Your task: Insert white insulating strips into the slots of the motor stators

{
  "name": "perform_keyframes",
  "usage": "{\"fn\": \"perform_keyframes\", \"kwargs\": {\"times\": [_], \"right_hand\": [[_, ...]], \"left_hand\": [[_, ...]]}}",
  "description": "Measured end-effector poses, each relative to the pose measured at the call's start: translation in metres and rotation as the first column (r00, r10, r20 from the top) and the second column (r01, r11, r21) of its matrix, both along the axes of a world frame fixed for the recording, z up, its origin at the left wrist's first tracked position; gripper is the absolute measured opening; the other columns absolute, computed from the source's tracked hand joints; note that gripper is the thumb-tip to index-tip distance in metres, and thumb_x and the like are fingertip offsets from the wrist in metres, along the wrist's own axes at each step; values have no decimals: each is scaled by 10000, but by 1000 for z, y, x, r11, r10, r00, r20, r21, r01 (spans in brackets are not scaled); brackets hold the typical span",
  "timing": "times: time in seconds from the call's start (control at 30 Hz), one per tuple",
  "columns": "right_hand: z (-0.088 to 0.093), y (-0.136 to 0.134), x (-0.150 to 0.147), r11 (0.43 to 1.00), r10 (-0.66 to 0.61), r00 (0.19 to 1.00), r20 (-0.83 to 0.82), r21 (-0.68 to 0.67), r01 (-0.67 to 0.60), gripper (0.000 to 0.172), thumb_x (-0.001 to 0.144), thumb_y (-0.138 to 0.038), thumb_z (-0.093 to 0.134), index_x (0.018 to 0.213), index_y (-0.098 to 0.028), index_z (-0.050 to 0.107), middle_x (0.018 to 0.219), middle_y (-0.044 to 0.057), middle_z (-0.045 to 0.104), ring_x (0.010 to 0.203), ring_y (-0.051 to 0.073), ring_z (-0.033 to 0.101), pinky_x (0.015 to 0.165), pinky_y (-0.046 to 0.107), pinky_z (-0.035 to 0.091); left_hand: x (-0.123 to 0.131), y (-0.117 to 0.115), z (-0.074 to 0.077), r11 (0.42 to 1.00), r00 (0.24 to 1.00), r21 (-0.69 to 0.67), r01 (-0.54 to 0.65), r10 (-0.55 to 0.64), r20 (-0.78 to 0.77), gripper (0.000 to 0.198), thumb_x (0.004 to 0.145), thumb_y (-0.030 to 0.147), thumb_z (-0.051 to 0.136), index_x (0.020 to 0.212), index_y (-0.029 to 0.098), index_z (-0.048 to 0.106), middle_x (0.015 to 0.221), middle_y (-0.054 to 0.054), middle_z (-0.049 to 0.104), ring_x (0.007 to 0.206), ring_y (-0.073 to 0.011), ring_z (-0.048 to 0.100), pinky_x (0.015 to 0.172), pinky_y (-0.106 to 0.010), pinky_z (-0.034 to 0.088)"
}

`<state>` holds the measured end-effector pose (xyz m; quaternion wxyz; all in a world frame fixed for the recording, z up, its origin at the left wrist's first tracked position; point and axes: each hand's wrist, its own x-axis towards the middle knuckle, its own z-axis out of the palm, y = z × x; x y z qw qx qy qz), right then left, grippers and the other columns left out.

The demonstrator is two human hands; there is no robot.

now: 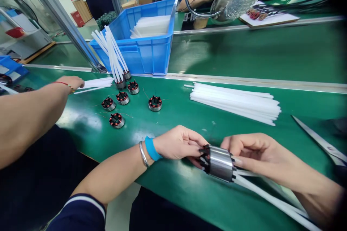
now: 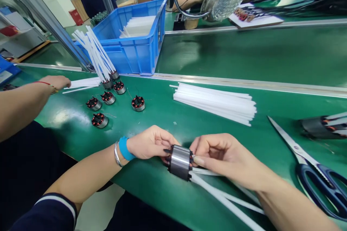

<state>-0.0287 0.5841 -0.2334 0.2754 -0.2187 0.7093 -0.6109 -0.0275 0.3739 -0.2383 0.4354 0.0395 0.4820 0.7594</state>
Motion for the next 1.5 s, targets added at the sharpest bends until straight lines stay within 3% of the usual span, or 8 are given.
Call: {"fn": "perform_keyframes", "kwargs": {"times": [0.1, 0.2, 0.53, 0.7, 0.87, 1.0, 1.13, 1.5], "right_hand": [[-5, 3, -25, 943, -42, 923, -382, 290, 163, 407, 788, -563, 482, 841, -173, 583, 759, 89, 646, 676, 198, 604, 614, 323, 492], [-11, -6, -61, 768, -82, 715, -694, 413, 488, 404, 773, -457, 475, 983, -126, 572, 1006, 177, 608, 935, 303, 547, 805, 455, 422], [-12, -45, -92, 509, 279, 542, -793, 601, 616, 191, 696, -132, 472, 809, -96, 622, 841, 159, 601, 865, 292, 494, 728, 412, 278], [-12, -41, -83, 569, 226, 530, -818, 552, 610, 149, 715, -156, 456, 761, -117, 593, 866, 165, 585, 877, 299, 471, 715, 410, 272], [3, -23, -66, 717, -46, 554, -831, 359, 598, 182, 761, -186, 403, 865, -152, 549, 940, 128, 564, 874, 250, 485, 781, 399, 321], [19, 3, -39, 848, -234, 697, -677, 208, 487, 234, 825, -359, 401, 708, -186, 505, 719, 45, 514, 670, 169, 491, 631, 303, 392], [24, 19, -10, 948, -210, 888, -409, 138, 287, 313, 825, -445, 456, 722, -166, 554, 601, -12, 476, 498, 106, 427, 485, 247, 372], [27, 31, 1, 980, -195, 979, -61, 11, 196, 281, 695, -415, 651, 664, -145, 581, 531, -21, 481, 458, 92, 389, 414, 213, 300]], "left_hand": [[0, 1, 2, 1000, 999, -13, -13, 13, -32, 309, 570, 124, 698, 878, 99, 693, 681, -36, 660, 558, -95, 596, 499, -166, 459], [0, 2, 2, 999, 1000, -29, -24, 23, -18, 378, 567, 131, 680, 944, 114, 694, 732, -48, 666, 579, -111, 600, 518, -205, 498], [-1, 2, -3, 994, 995, -53, -96, 94, -24, 395, 513, 73, 637, 901, 113, 701, 755, -54, 673, 611, -148, 626, 495, -233, 535], [-1, 4, -2, 990, 993, -78, -117, 114, -38, 369, 539, 110, 660, 907, 93, 687, 735, -68, 671, 599, -167, 638, 487, -245, 537], [-2, 3, -1, 988, 990, -54, -142, 142, -14, 350, 562, 168, 654, 900, 78, 661, 679, -82, 667, 550, -205, 648, 477, -282, 542], [-3, 2, -3, 981, 981, -19, -193, 194, 22, 285, 581, 187, 627, 837, 63, 653, 639, -92, 666, 496, -201, 638, 433, -256, 528], [-2, 4, -4, 976, 976, -9, -216, 216, 16, 274, 608, 223, 638, 819, 49, 653, 614, -99, 663, 470, -186, 627, 432, -245, 531], [-1, 5, -1, 973, 977, -86, -214, 214, -16, 333, 668, 175, 639, 996, 120, 626, 696, -63, 675, 535, -173, 648, 483, -242, 548]]}}
